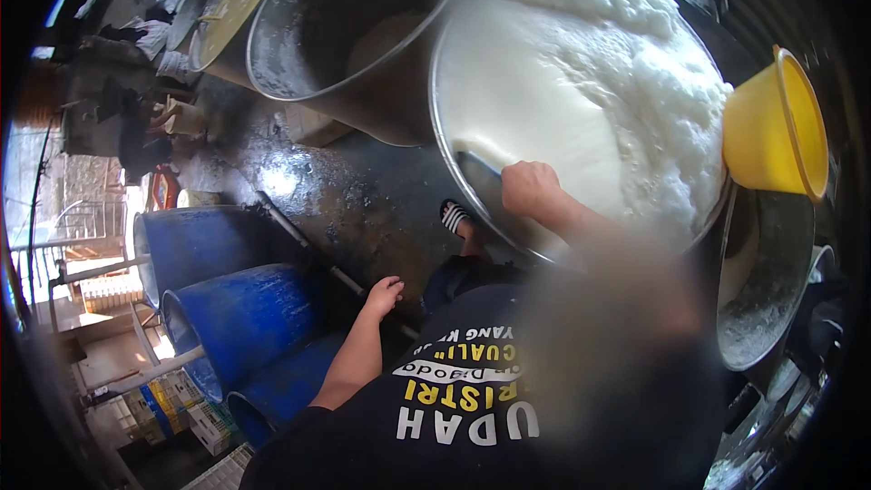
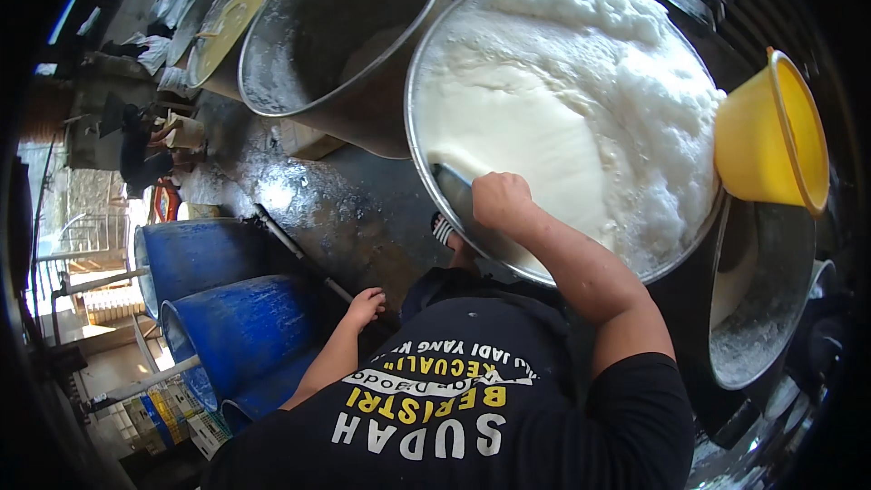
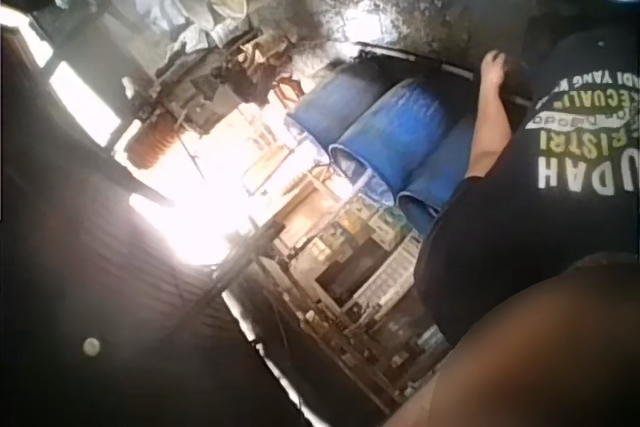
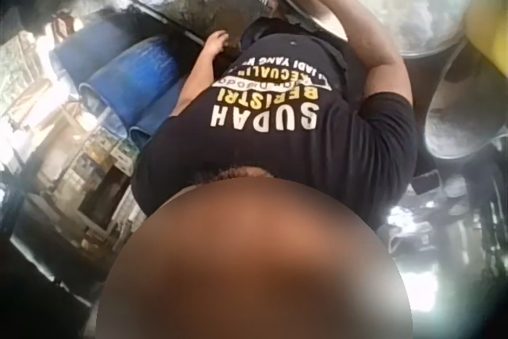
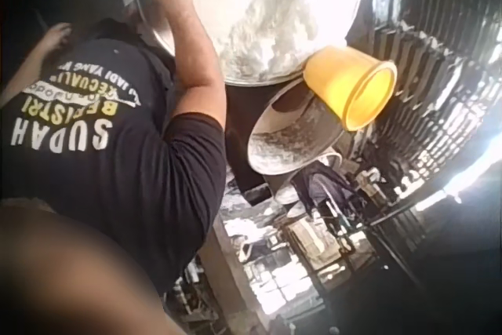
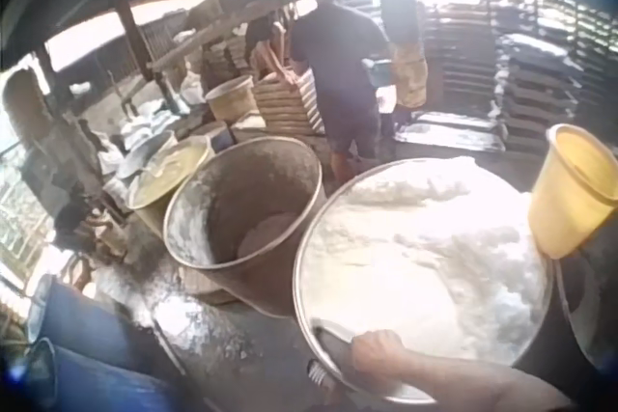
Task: The person stirs a white liquid and foam in a large metal vat with a paddle, pours liquid from a bucket into the vat, and lifts a mesh bag containing solids.
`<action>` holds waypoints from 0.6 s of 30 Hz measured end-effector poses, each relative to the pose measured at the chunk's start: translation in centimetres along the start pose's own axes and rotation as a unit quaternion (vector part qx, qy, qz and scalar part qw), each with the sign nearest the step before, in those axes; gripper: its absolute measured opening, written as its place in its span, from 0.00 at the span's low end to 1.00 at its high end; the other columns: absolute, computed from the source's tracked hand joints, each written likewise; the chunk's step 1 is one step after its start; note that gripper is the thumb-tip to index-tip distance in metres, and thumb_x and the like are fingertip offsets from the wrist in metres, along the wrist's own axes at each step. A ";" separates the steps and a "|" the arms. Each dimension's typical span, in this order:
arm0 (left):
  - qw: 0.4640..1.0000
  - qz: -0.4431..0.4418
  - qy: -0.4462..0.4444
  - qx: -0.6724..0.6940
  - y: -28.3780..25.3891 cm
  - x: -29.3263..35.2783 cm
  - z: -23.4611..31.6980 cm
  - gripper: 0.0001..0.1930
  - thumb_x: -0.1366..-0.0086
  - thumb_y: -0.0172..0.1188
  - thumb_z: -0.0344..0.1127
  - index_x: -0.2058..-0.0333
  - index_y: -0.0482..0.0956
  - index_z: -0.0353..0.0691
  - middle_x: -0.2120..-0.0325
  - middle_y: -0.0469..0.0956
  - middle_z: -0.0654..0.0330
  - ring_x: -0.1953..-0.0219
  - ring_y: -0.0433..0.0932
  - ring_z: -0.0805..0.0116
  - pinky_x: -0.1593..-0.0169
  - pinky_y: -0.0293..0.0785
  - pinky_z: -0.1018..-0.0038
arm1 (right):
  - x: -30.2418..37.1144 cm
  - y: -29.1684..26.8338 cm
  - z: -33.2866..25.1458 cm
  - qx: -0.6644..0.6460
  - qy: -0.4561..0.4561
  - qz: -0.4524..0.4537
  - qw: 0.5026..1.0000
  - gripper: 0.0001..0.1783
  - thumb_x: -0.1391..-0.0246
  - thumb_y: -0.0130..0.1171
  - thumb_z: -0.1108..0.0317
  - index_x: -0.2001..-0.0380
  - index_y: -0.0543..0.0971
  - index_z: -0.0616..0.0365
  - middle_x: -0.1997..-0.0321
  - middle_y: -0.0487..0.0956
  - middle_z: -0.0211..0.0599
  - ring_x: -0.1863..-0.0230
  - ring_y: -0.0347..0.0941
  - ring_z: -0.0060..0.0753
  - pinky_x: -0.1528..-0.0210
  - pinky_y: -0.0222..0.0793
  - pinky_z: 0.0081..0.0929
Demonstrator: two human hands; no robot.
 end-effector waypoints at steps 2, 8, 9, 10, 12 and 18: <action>0.999 0.021 -0.004 0.039 -1.5 0.1 -0.5 0.25 0.31 0.59 0.42 0.39 0.72 0.37 0.60 0.82 0.60 0.68 0.78 0.73 0.71 0.71 0.75 | -2.6 0.2 -0.3 -0.026 0.013 0.013 1.000 0.13 0.50 0.56 0.69 0.65 0.87 0.58 0.60 0.85 0.50 0.56 0.83 0.52 0.54 0.79 0.41; 0.996 0.047 -0.001 0.074 -3.4 1.0 -1.0 0.24 0.31 0.59 0.43 0.40 0.72 0.38 0.61 0.81 0.63 0.68 0.78 0.73 0.72 0.69 0.76 | -3.9 -1.0 1.3 -0.092 0.077 0.058 0.991 0.15 0.47 0.55 0.67 0.60 0.86 0.58 0.55 0.84 0.52 0.51 0.82 0.52 0.49 0.77 0.43; 0.997 0.048 0.001 0.068 -3.4 1.4 -1.2 0.24 0.31 0.59 0.43 0.40 0.72 0.38 0.62 0.80 0.63 0.68 0.78 0.73 0.72 0.69 0.76 | -3.5 -1.0 1.8 -0.101 0.096 0.061 0.988 0.15 0.46 0.55 0.66 0.59 0.85 0.58 0.55 0.84 0.53 0.51 0.82 0.52 0.48 0.77 0.44; 0.997 0.052 -0.004 0.060 -3.0 2.0 -1.8 0.24 0.31 0.59 0.43 0.41 0.73 0.38 0.62 0.80 0.63 0.68 0.78 0.73 0.72 0.69 0.76 | -2.8 -0.9 2.2 -0.100 0.085 0.069 0.989 0.15 0.46 0.55 0.66 0.59 0.85 0.58 0.55 0.84 0.53 0.51 0.82 0.52 0.48 0.77 0.44; 0.998 0.046 -0.004 0.036 -1.7 2.8 -2.3 0.24 0.32 0.60 0.44 0.42 0.75 0.37 0.64 0.80 0.63 0.69 0.78 0.73 0.71 0.71 0.75 | -0.8 -0.7 3.7 -0.136 0.094 0.097 0.981 0.16 0.44 0.57 0.61 0.60 0.85 0.60 0.56 0.84 0.55 0.53 0.81 0.56 0.49 0.76 0.47; 0.996 -0.010 0.047 -0.073 3.0 3.2 -2.7 0.27 0.34 0.62 0.44 0.42 0.75 0.32 0.54 0.83 0.53 0.65 0.82 0.65 0.57 0.78 0.68 | 6.3 1.9 8.9 -0.210 0.156 0.168 0.950 0.22 0.45 0.61 0.52 0.63 0.83 0.63 0.60 0.83 0.58 0.54 0.80 0.61 0.50 0.75 0.51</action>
Point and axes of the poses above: each hand's wrist, its own x-axis away from the middle knuckle, its own y-axis out of the palm, z = x × y, the point moved 1 cm from there along -x, towards the middle knuckle
